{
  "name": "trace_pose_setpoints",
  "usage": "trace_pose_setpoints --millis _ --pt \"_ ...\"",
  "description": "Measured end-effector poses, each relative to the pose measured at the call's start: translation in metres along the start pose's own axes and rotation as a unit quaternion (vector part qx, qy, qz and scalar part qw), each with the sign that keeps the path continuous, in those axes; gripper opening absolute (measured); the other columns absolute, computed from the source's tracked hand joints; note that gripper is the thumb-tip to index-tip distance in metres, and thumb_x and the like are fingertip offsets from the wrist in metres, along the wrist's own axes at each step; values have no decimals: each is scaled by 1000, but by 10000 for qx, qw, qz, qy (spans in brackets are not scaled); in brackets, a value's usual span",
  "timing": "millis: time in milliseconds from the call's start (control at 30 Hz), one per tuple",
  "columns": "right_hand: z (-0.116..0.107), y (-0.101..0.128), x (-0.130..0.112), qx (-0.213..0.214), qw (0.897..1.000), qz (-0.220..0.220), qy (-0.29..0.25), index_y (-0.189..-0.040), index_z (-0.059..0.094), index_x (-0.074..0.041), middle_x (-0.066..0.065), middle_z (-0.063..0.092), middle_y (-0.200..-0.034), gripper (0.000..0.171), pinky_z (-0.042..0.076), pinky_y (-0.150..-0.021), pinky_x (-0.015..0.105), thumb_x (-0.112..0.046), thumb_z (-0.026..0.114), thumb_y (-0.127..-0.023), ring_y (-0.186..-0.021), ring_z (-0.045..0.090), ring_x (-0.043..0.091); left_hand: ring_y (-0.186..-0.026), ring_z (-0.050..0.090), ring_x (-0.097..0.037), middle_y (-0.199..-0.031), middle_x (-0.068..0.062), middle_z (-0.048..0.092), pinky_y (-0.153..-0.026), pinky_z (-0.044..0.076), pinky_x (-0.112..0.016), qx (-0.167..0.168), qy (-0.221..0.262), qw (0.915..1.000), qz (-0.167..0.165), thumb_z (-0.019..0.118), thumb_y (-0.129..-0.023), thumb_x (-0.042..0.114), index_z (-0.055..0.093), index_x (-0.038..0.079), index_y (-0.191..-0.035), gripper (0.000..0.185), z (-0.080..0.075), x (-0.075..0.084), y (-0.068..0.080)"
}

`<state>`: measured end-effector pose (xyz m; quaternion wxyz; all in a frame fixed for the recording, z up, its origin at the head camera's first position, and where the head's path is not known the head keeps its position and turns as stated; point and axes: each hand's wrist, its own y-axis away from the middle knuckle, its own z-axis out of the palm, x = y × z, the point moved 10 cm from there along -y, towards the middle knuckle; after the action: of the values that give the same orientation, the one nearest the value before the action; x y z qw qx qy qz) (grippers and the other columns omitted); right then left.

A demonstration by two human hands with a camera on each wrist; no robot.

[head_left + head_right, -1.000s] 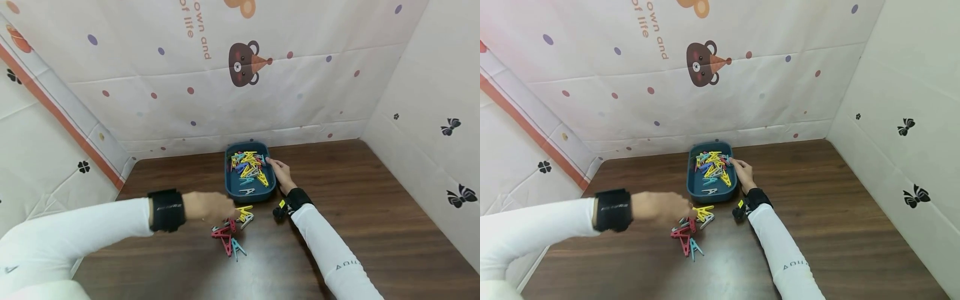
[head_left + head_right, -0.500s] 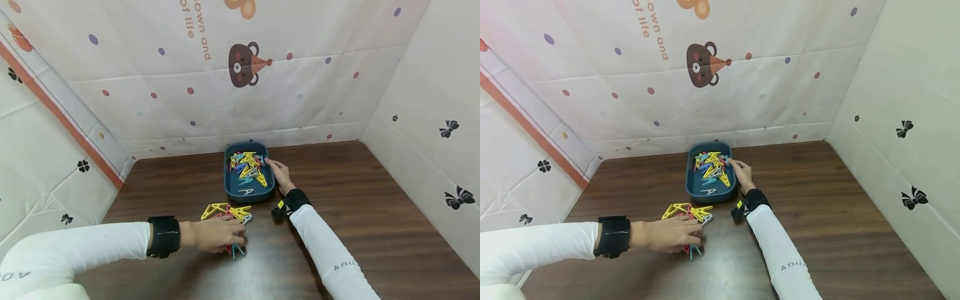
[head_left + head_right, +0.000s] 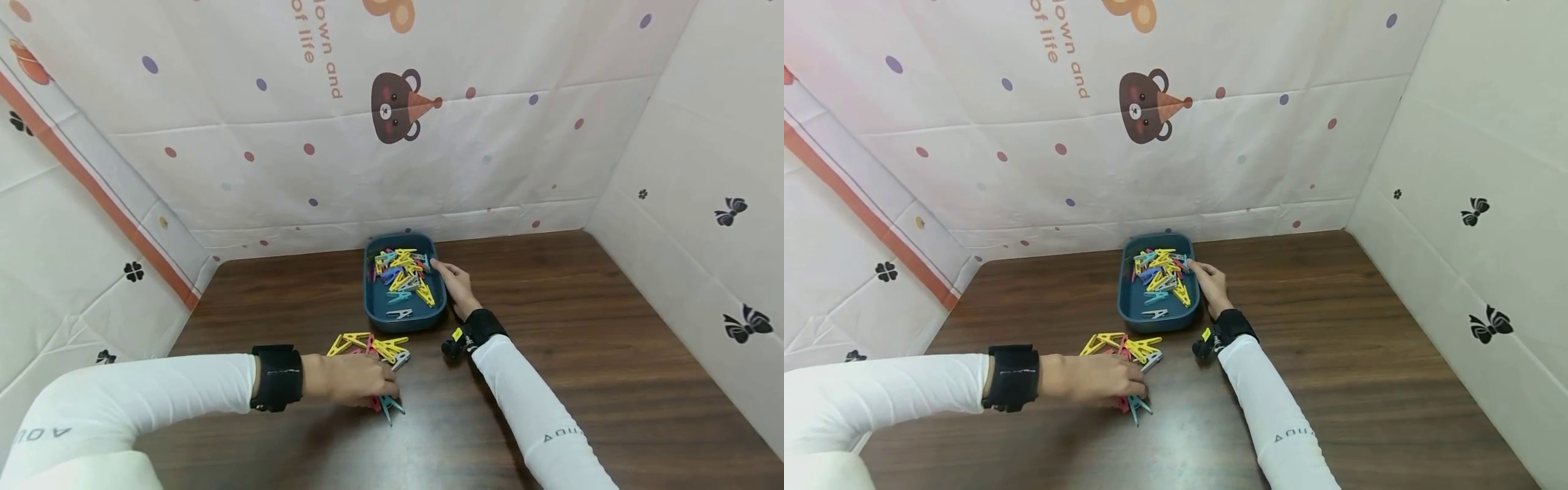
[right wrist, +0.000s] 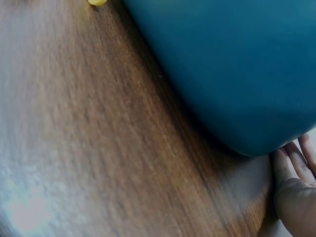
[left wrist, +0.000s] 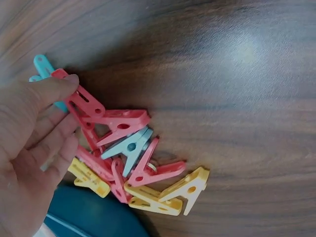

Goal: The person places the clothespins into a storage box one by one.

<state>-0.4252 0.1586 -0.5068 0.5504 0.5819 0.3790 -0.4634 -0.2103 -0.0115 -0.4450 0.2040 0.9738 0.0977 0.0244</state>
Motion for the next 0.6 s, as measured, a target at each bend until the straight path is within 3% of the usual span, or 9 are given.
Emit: trace_pose_setpoints --millis 133,300,400,533,600 --pt "1 1 0 10 10000 -20 3 -145 56 -10 13 54 -148 65 43 -119 43 -54 64 -97 -134 50 27 -110 65 -6 -124 5 69 -96 56 -19 -46 212 9997 -90 75 -95 28 62 22 -135 42 -3 -5 0" --pt "1 2 -1 29 10000 -1 1 -144 57 -11 13 55 -147 64 45 -118 42 -53 64 -97 -131 53 26 -116 60 -6 -129 3 65 -99 53 -20 -71 572 9983 -82 72 -96 38 63 21 -133 41 -3 -6 -1" --pt "2 2 -2 26 10000 7 -17 -144 57 -10 14 56 -146 64 46 -117 41 -52 64 -97 -130 54 26 -114 57 -5 -127 6 64 -95 51 -18 154 409 9990 -9 69 -98 41 66 23 -128 36 -4 -1 -4" --pt "2 3 -2 34 10000 17 -33 -144 57 -10 14 55 -147 64 44 -118 42 -52 65 -97 -131 53 27 -109 57 -3 -120 9 66 -91 51 -14 497 33 9986 185 71 -98 34 69 24 -124 28 -6 8 -10" --pt "2 4 -2 18 10000 5 -12 -145 56 -9 14 54 -147 65 44 -119 42 -52 65 -96 -132 52 27 -109 59 -1 -117 10 68 -92 51 -12 579 159 9979 237 72 -97 31 70 23 -122 26 -10 9 -9"
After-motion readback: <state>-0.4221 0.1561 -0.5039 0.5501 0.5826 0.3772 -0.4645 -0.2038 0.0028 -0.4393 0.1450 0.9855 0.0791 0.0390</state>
